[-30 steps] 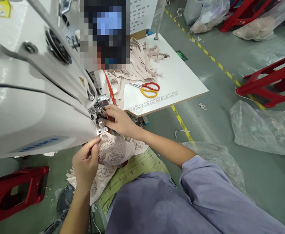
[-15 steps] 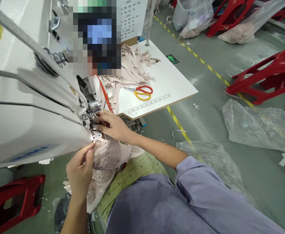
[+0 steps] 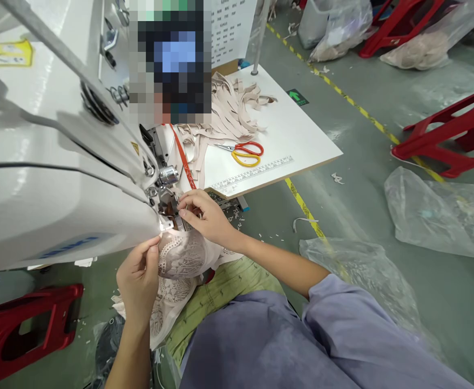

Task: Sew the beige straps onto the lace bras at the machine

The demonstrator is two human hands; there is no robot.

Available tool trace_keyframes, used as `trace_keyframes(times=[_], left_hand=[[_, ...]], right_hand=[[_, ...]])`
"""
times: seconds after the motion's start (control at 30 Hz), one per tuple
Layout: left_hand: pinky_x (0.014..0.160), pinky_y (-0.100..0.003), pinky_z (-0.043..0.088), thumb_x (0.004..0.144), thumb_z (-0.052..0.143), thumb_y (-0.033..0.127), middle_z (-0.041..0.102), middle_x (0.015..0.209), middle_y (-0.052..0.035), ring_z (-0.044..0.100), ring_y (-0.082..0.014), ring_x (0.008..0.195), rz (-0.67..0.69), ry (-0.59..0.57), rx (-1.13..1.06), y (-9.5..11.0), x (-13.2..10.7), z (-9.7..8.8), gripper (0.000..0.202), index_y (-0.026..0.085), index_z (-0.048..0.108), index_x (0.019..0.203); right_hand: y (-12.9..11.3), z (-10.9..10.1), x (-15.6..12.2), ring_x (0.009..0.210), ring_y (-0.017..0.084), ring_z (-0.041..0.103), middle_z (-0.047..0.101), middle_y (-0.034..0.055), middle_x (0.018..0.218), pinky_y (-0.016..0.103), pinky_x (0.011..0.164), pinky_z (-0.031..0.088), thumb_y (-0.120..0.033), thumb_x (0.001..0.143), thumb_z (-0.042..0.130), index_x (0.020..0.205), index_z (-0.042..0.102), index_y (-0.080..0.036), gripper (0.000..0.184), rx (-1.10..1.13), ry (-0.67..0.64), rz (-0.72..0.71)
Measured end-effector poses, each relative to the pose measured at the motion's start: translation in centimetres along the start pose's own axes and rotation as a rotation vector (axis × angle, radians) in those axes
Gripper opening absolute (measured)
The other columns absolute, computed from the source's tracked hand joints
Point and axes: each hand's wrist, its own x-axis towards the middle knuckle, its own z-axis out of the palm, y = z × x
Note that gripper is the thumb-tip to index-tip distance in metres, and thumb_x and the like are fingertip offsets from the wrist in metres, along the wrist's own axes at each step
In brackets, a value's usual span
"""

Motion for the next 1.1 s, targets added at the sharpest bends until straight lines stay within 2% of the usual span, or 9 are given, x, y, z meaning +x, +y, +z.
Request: trace_keyframes(times=[0.13,0.27,0.53,0.73,0.93,1.03,1.1], left_hand=[[0.056,-0.027,0.049,0.092,0.055,0.029,0.075,0.080,-0.0053,0.068,-0.0189,0.067,-0.017,-0.037,-0.002,0.4,0.0,0.0,0.022,0.021,0.076,0.094],[0.056,-0.027,0.048,0.093,0.055,0.029,0.075,0.081,-0.0059,0.069,-0.0201,0.069,-0.017,-0.039,-0.009,0.7,0.1,-0.1,0.022,0.021,0.076,0.094],[0.061,-0.028,0.049,0.093,0.056,0.030,0.075,0.079,-0.0049,0.069,-0.0199,0.070,-0.016,-0.028,0.016,0.4,0.0,0.2,0.022,0.021,0.076,0.097],[0.055,-0.025,0.043,0.093,0.057,0.033,0.064,0.063,0.0006,0.059,-0.0150,0.056,-0.077,-0.030,-0.017,0.5,-0.4,0.5,0.020,0.019,0.072,0.096],[0.056,-0.022,0.045,0.090,0.063,0.034,0.060,0.068,0.0023,0.058,-0.0123,0.058,-0.158,0.021,-0.148,0.6,-0.9,1.2,0.017,0.018,0.060,0.095],[0.054,-0.021,0.044,0.090,0.063,0.035,0.059,0.071,0.0020,0.057,-0.0115,0.058,-0.168,0.019,-0.185,1.0,-1.6,1.4,0.019,0.018,0.057,0.099],[0.052,-0.021,0.043,0.091,0.063,0.037,0.057,0.071,0.0023,0.055,-0.0110,0.057,-0.184,-0.023,-0.227,1.3,-2.4,1.5,0.020,0.019,0.056,0.099]], right_hand=[[0.0,-0.2,-0.4,0.099,0.020,0.059,0.063,0.0077,0.111,0.034,0.087,0.051,-0.036,0.095,0.059,0.096,0.065,-0.022,0.015,0.015,-0.012,-0.018],[0.1,-0.2,-0.8,0.106,0.021,0.058,0.061,0.0082,0.112,0.034,0.090,0.050,-0.034,0.096,0.058,0.099,0.064,-0.022,0.014,0.050,-0.031,-0.012],[0.3,0.1,-1.8,0.086,0.017,0.057,0.058,0.0067,0.106,0.031,0.077,0.049,-0.040,0.094,0.060,0.103,0.062,-0.021,0.022,0.103,-0.082,0.076],[-0.3,0.2,-2.4,0.085,0.017,0.059,0.060,0.0044,0.099,0.031,0.076,0.048,-0.045,0.087,0.067,0.109,0.055,-0.020,0.035,0.108,-0.096,0.173],[-0.7,0.9,-2.7,0.068,0.011,0.050,0.056,-0.0014,0.089,0.026,0.062,0.042,-0.044,0.084,0.070,0.106,0.050,-0.021,0.038,0.128,-0.118,0.269],[-1.0,0.8,-3.1,0.070,0.011,0.050,0.054,-0.0020,0.086,0.026,0.065,0.042,-0.043,0.083,0.071,0.100,0.052,-0.020,0.034,0.190,-0.095,0.280],[-1.4,0.3,-3.7,0.077,0.013,0.053,0.056,-0.0010,0.086,0.026,0.071,0.044,-0.042,0.084,0.071,0.095,0.056,-0.019,0.030,0.234,-0.108,0.300]])
